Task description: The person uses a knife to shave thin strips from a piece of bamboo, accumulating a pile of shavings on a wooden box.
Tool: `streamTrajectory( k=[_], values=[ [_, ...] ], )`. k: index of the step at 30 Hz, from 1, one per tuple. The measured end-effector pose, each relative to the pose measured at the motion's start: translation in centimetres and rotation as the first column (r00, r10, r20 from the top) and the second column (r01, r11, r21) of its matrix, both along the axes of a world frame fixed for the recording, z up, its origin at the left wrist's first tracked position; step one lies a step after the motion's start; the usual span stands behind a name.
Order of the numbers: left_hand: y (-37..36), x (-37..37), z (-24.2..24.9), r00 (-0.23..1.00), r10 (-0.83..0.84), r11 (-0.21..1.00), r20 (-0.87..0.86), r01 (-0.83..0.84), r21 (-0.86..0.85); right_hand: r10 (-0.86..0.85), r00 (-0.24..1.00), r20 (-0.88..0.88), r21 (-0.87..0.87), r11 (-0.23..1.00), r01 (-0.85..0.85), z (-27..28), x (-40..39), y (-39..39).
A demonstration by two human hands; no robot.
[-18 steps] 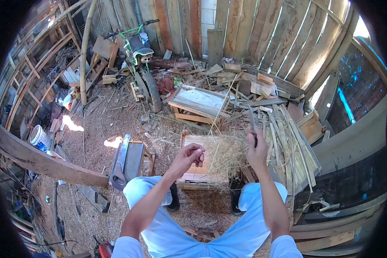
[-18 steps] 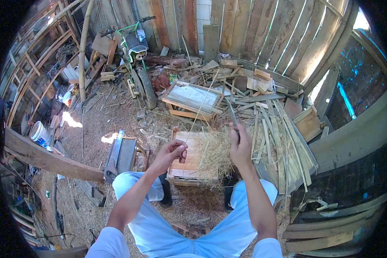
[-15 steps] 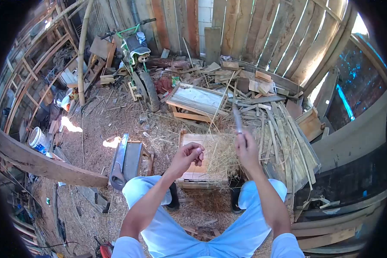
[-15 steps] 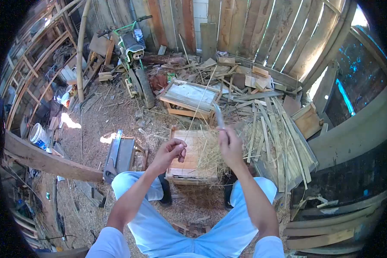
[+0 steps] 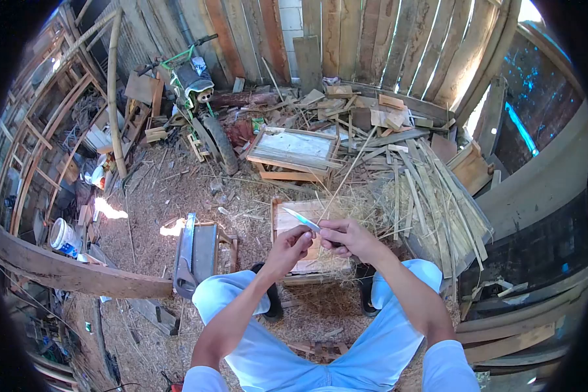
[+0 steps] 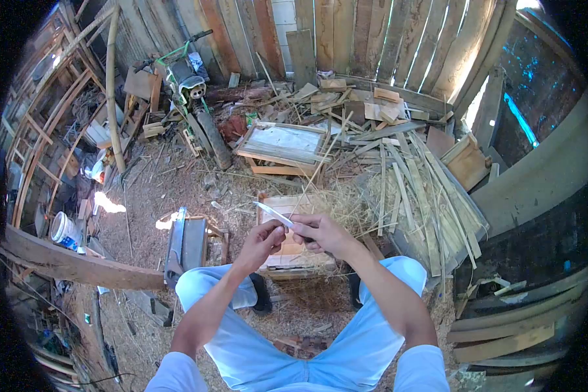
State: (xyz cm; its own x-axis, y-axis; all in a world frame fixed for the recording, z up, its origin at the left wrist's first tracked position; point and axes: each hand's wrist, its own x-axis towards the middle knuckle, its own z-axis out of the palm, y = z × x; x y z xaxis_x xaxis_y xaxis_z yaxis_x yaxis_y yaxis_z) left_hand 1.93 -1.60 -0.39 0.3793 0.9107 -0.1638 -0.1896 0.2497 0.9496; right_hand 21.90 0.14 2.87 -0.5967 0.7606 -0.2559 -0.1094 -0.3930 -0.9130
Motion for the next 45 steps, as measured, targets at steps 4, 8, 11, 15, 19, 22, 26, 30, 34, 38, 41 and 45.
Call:
streamTrajectory(
  k=[4, 8, 11, 15, 19, 22, 26, 30, 34, 38, 41, 45],
  values=[
    [-0.3, 0.5, 1.0, 0.999, 0.009, 1.000, -0.050, -0.010, -0.007, -0.114, 0.983, 0.142, 0.079, 0.992, 0.103, -0.4, 0.1, 0.3],
    [-0.1, 0.5, 1.1, 0.999, -0.004, 1.000, -0.043, 0.003, -0.023, -0.162, 0.982, 0.097, 0.048, 0.986, 0.158, 0.1, 0.5, 0.6],
    [-0.2, 0.6, 1.4, 0.997, 0.014, 1.000, -0.072, -0.015, -0.015, -0.198, 0.977, 0.079, 0.036, 0.980, 0.196, 0.1, 0.5, 0.6],
    [-0.3, 0.4, 1.2, 0.996, 0.013, 1.000, -0.090, -0.015, -0.013, -0.264, 0.954, 0.141, 0.067, 0.964, 0.257, -0.3, 0.8, 1.4],
    [-1.4, -0.4, 0.7, 0.985, -0.043, 0.999, -0.170, 0.038, -0.029, -0.475, 0.873, 0.108, 0.082, 0.880, 0.468, -0.5, 3.3, 3.2],
    [-2.7, -1.5, 0.6, 0.979, -0.076, 0.996, -0.189, 0.068, -0.052, -0.628, 0.776, -0.065, -0.009, 0.778, 0.629, -0.5, 8.2, 5.7],
    [-2.2, -2.5, 0.2, 0.979, -0.086, 0.996, -0.185, 0.079, -0.048, -0.580, 0.811, -0.075, -0.019, 0.814, 0.581, -0.5, 9.3, 4.5],
    [-1.2, -1.4, 0.2, 0.991, -0.080, 0.997, -0.106, 0.079, -0.014, -0.462, 0.886, 0.033, -0.050, 0.885, 0.463, -1.6, 4.0, 2.4],
    [-0.2, -0.8, 0.2, 0.999, -0.039, 0.999, 0.038, 0.040, -0.031, -0.354, 0.932, -0.077, -0.130, 0.930, 0.342, -2.6, 0.4, 1.2],
    [0.9, -1.6, 0.2, 0.995, 0.093, 0.994, 0.042, -0.091, -0.055, -0.574, 0.803, -0.161, -0.143, 0.818, 0.557, -2.2, 2.1, 2.5],
    [1.0, -1.7, 0.3, 0.996, 0.075, 0.997, 0.045, -0.074, -0.023, -0.562, 0.786, -0.257, -0.095, 0.824, 0.558, -0.3, 3.3, 2.1],
    [0.6, -0.6, -0.2, 0.999, 0.015, 0.999, 0.034, -0.014, -0.032, -0.239, 0.971, 0.020, -0.008, 0.971, 0.239, -1.2, 0.2, -0.4]
  ],
)
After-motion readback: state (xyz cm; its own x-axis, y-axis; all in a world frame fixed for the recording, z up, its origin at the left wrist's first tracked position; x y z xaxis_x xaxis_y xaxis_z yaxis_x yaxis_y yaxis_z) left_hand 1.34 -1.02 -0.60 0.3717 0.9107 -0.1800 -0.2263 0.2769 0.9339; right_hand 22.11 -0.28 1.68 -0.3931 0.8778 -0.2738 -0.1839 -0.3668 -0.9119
